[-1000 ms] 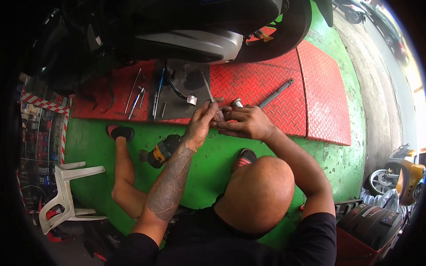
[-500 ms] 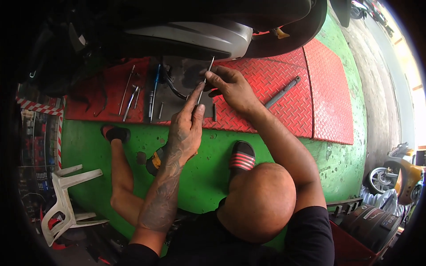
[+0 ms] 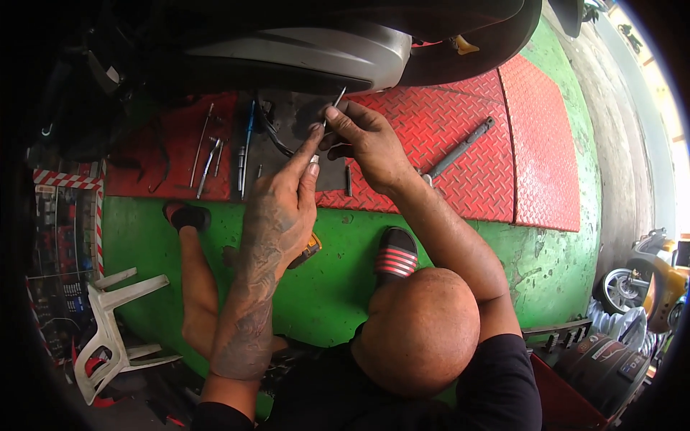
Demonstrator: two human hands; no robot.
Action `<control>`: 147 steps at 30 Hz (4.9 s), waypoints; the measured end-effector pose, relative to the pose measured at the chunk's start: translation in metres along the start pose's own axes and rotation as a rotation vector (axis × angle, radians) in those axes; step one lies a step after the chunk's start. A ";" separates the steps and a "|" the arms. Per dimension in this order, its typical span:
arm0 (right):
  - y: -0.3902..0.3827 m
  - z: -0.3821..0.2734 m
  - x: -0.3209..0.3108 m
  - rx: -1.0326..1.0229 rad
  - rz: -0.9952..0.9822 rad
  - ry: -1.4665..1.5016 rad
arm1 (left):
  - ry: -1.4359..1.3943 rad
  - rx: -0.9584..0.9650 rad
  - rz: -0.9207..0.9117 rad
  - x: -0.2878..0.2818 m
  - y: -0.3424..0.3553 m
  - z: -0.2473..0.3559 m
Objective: Repairing or adjusting components on a motorcycle in a service bay.
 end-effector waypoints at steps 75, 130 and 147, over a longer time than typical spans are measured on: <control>-0.006 -0.008 -0.007 0.032 0.077 0.042 | -1.462 -0.401 -0.185 0.054 -0.018 0.007; -0.001 -0.005 -0.012 0.052 0.059 -0.020 | -0.850 -0.175 0.036 0.050 -0.004 -0.013; -0.001 -0.008 -0.015 0.003 0.064 0.001 | -1.307 -0.265 -0.177 0.061 -0.011 0.006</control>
Point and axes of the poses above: each hand's wrist, its own y-axis towards the middle knuckle, its own x-axis out of the palm, z = x × y, the point moved 7 cm from there along y, towards the middle knuckle, and after that the axes turned 5 degrees about y, right-handed, at the moved point
